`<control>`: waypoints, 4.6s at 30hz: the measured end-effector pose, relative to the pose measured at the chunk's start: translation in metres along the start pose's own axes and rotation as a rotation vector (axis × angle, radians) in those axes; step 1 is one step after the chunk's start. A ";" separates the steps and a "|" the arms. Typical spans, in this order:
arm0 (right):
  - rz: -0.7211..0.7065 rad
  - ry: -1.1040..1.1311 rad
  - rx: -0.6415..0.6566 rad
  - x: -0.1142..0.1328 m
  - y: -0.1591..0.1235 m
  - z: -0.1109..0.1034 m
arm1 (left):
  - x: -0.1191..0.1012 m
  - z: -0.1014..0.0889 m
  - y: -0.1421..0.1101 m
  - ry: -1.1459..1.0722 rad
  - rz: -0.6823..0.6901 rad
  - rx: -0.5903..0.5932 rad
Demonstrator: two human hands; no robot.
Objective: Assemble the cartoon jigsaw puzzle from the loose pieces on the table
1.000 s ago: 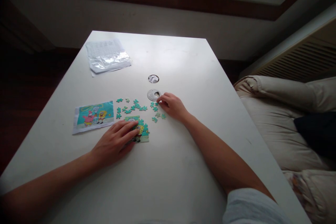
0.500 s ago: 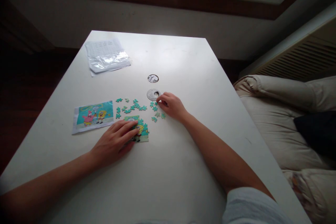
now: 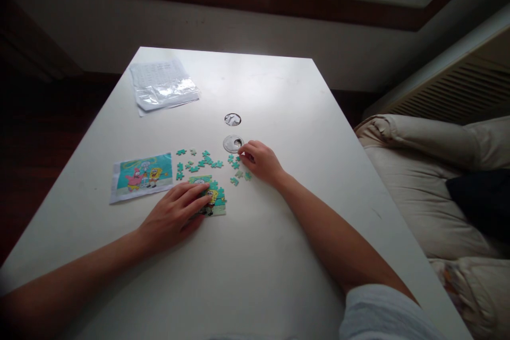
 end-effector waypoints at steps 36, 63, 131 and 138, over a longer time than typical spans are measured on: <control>-0.045 -0.007 0.066 0.011 0.003 0.009 | -0.001 -0.001 0.001 -0.006 0.002 -0.002; 0.026 -0.108 0.114 0.038 0.000 0.017 | -0.001 0.000 0.000 0.005 0.005 -0.003; -0.139 -0.086 0.192 0.079 -0.010 0.041 | -0.010 0.005 -0.001 -0.013 -0.005 0.000; -0.129 -0.008 0.208 0.076 -0.010 0.037 | -0.010 0.004 -0.002 -0.020 -0.007 -0.006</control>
Point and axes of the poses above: each hand's wrist, its own y-axis towards the middle knuckle, its own z-axis out of the palm, x = y × z, the point moved 7 cm from there along y, towards the middle knuckle, and after that the axes turned 2 degrees about -x, right-handed, at the moved point
